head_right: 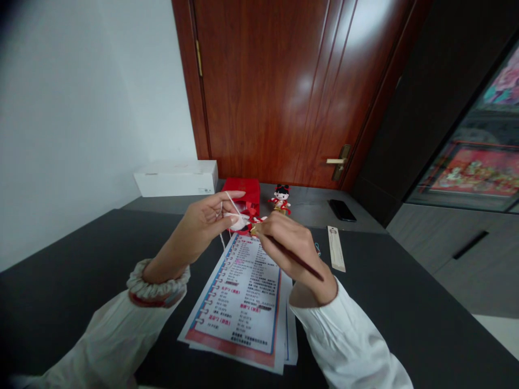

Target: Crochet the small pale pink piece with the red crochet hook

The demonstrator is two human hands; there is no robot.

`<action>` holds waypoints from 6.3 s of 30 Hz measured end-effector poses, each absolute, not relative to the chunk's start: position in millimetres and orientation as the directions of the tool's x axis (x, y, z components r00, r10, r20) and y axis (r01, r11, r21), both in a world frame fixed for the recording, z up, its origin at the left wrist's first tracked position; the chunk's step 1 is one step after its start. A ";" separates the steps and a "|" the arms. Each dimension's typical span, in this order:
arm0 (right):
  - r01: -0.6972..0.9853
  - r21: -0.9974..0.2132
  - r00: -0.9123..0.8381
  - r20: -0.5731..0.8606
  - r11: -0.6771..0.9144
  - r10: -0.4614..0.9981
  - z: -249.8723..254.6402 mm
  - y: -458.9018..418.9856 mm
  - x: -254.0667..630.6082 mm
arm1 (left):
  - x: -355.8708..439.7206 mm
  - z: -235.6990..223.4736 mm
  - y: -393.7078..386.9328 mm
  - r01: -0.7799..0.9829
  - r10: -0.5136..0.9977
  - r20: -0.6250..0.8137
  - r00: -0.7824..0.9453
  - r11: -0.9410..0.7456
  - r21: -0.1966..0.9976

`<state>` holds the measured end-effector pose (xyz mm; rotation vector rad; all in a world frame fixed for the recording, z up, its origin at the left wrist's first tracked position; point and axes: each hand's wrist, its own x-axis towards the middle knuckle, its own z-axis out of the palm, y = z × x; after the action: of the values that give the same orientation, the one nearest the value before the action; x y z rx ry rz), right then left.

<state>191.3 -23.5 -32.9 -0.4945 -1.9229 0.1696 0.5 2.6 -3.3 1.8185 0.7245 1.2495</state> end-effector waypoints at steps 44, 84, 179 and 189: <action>0.358 -0.240 -0.318 0.877 0.902 0.359 -34.5 -24.7 188.6 | 2.1 -0.8 1.3 0.114 0.818 0.448 0.361 -0.515 0.849; 0.347 -0.306 -0.360 0.829 0.886 0.427 -34.7 -35.7 191.3 | -8.7 -2.9 5.9 0.073 0.786 0.409 0.463 -0.494 0.867; 0.030 -0.568 0.096 0.820 0.822 0.564 -48.7 -22.9 172.2 | 3.6 -3.3 0.5 0.121 0.790 0.538 0.294 -0.589 0.799; 0.438 -0.050 -0.267 0.946 0.898 0.182 -59.8 -14.7 170.5 | 16.7 -5.5 -12.3 0.163 0.789 0.582 0.198 -0.612 0.774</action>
<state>170.5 -14.7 -59.8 -0.4612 -1.8476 -0.2614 16.7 -12.3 -5.5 1.9146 0.8850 1.4397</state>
